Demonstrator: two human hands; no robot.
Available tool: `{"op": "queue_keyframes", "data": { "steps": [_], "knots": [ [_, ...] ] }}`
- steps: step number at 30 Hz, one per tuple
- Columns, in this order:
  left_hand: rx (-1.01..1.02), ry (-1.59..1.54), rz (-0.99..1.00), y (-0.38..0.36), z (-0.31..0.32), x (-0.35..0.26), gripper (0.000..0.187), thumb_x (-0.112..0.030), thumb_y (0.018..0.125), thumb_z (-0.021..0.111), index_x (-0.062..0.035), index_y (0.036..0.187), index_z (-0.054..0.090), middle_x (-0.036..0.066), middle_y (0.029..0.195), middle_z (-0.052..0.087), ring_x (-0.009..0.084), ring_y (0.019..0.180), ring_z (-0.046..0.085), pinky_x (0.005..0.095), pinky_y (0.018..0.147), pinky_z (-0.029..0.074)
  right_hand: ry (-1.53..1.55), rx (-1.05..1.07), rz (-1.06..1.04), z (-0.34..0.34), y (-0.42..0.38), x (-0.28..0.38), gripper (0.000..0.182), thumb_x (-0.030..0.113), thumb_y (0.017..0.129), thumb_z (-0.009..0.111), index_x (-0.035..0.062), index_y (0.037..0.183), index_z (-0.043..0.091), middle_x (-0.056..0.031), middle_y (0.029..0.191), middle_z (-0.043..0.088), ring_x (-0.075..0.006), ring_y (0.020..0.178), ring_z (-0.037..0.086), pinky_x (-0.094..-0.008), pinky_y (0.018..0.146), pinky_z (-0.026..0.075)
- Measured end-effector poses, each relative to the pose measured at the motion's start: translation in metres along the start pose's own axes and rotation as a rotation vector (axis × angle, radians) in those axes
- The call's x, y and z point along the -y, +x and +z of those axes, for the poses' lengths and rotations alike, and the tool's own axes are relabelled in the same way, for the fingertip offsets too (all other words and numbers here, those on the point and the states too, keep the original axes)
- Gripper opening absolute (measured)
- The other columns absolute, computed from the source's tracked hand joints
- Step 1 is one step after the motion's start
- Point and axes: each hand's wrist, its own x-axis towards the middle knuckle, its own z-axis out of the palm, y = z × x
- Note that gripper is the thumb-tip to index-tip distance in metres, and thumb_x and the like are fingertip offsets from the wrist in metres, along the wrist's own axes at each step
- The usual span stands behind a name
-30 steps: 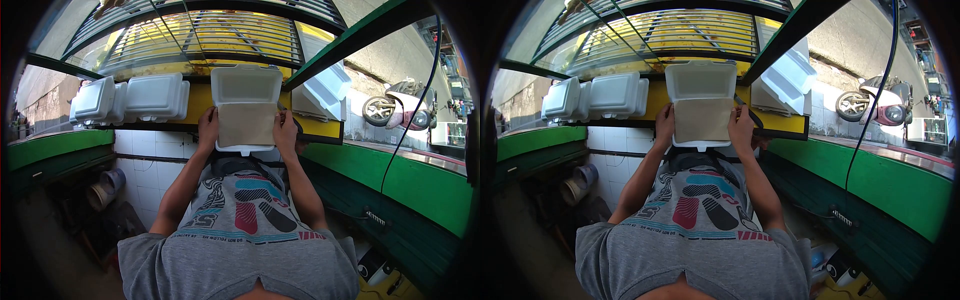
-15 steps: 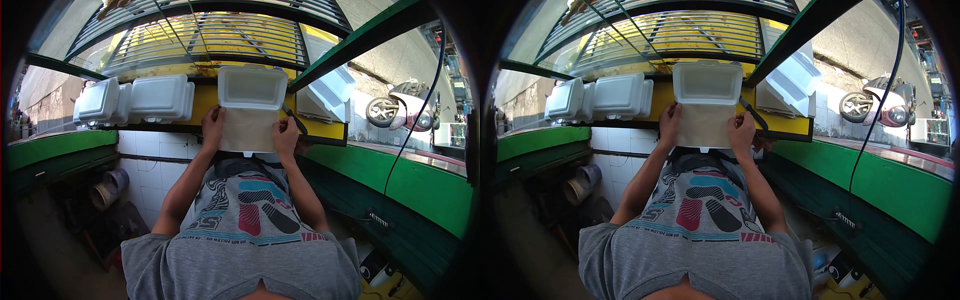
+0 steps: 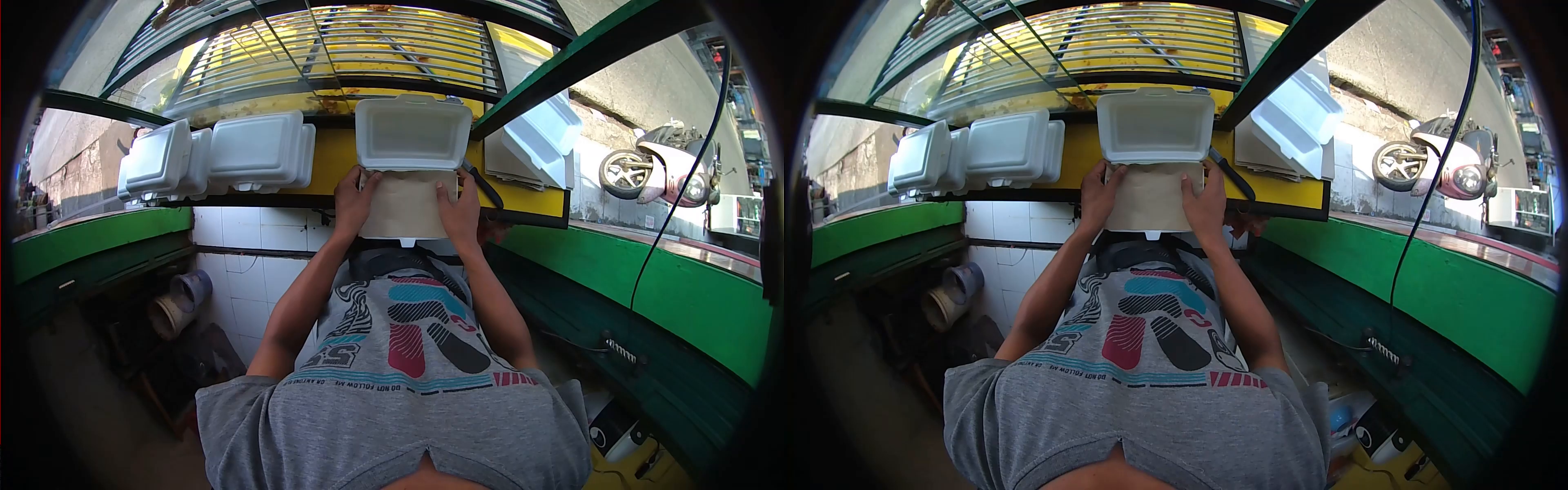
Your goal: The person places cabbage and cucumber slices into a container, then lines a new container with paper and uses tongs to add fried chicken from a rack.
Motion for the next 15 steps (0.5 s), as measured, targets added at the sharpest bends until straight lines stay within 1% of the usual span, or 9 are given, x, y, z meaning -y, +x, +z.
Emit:
{"op": "queue_keyframes", "data": {
  "steps": [1, 2, 4, 5, 7, 8, 10, 13, 15],
  "knots": [
    [0.000, 0.022, 0.009, 0.002, 0.000, 0.002, 0.025, -0.022, 0.088, 0.067, 0.0016, 0.094, 0.062, 0.008, 0.077, 0.064, 0.0112, 0.070, 0.056, 0.0279, 0.069, 0.045, -0.077, 0.040, -0.029, 0.000, 0.002, -0.005, 0.031, 0.015, 0.086, 0.064, -0.0024, 0.110, 0.053, -0.0225, 0.101, 0.061, -0.0390, 0.097, 0.059, -0.0415, 0.083, 0.045],
    [0.002, 0.021, 0.009, 0.002, 0.000, 0.005, 0.025, -0.022, 0.088, 0.067, 0.0016, 0.094, 0.062, 0.008, 0.077, 0.064, 0.0112, 0.070, 0.056, 0.0279, 0.069, 0.045, -0.079, 0.039, -0.027, -0.002, 0.003, -0.009, 0.031, 0.015, 0.086, 0.064, -0.0024, 0.110, 0.053, -0.0225, 0.101, 0.061, -0.0390, 0.097, 0.059, -0.0415, 0.083, 0.045],
    [0.039, 0.017, -0.035, 0.002, -0.003, -0.002, 0.024, -0.019, 0.086, 0.068, 0.0016, 0.098, 0.062, 0.010, 0.082, 0.066, 0.0138, 0.075, 0.060, 0.0292, 0.073, 0.047, -0.021, 0.123, 0.098, -0.006, 0.006, -0.004, 0.030, 0.017, 0.087, 0.064, -0.0014, 0.108, 0.054, -0.0242, 0.098, 0.064, -0.0405, 0.094, 0.062, -0.0426, 0.079, 0.047],
    [0.040, 0.018, -0.039, 0.001, -0.003, -0.004, 0.024, -0.019, 0.086, 0.068, 0.0016, 0.098, 0.062, 0.010, 0.082, 0.066, 0.0138, 0.075, 0.060, 0.0292, 0.073, 0.047, -0.022, 0.125, 0.101, -0.006, 0.005, -0.005, 0.030, 0.017, 0.087, 0.064, -0.0014, 0.108, 0.054, -0.0242, 0.098, 0.064, -0.0405, 0.094, 0.062, -0.0426, 0.079, 0.047],
    [0.064, -0.019, 0.043, 0.002, -0.003, -0.006, 0.030, -0.014, 0.083, 0.071, 0.0017, 0.105, 0.060, 0.013, 0.091, 0.067, 0.0175, 0.084, 0.063, 0.0311, 0.079, 0.048, -0.043, 0.073, 0.064, -0.003, 0.005, -0.005, 0.028, 0.017, 0.086, 0.065, -0.0003, 0.105, 0.055, -0.0244, 0.090, 0.065, -0.0429, 0.088, 0.062, -0.0446, 0.075, 0.047],
    [0.064, -0.018, 0.041, 0.003, -0.004, -0.004, 0.030, -0.014, 0.083, 0.071, 0.0017, 0.105, 0.060, 0.013, 0.091, 0.067, 0.0175, 0.084, 0.063, 0.0311, 0.079, 0.048, -0.043, 0.074, 0.067, -0.002, 0.005, -0.005, 0.028, 0.017, 0.086, 0.065, -0.0003, 0.105, 0.055, -0.0244, 0.090, 0.065, -0.0429, 0.088, 0.062, -0.0446, 0.075, 0.047],
    [0.112, -0.024, 0.043, 0.006, -0.007, -0.001, 0.039, -0.009, 0.078, 0.073, 0.0016, 0.112, 0.056, 0.015, 0.099, 0.066, 0.0202, 0.093, 0.064, 0.0322, 0.084, 0.048, -0.049, 0.088, 0.097, -0.003, 0.005, -0.003, 0.027, 0.018, 0.086, 0.065, 0.0000, 0.104, 0.055, -0.0246, 0.090, 0.064, -0.0441, 0.088, 0.061, -0.0448, 0.075, 0.047],
    [0.124, 0.056, 0.068, 0.008, -0.008, -0.004, 0.043, -0.008, 0.076, 0.074, 0.0019, 0.113, 0.054, 0.015, 0.102, 0.066, 0.0224, 0.095, 0.063, 0.0327, 0.085, 0.048, -0.055, 0.101, 0.083, -0.003, 0.005, -0.004, 0.025, 0.016, 0.088, 0.064, 0.0004, 0.104, 0.055, -0.0246, 0.090, 0.064, -0.0444, 0.088, 0.061, -0.0449, 0.074, 0.046],
    [0.117, 0.068, 0.072, 0.007, -0.007, -0.005, 0.042, -0.007, 0.077, 0.073, 0.0020, 0.114, 0.054, 0.016, 0.104, 0.065, 0.0235, 0.097, 0.063, 0.0333, 0.086, 0.047, -0.039, 0.097, 0.070, -0.003, 0.005, -0.003, 0.024, 0.015, 0.088, 0.063, 0.0001, 0.104, 0.054, -0.0249, 0.091, 0.064, -0.0447, 0.089, 0.061, -0.0452, 0.075, 0.046]
  ]
}}
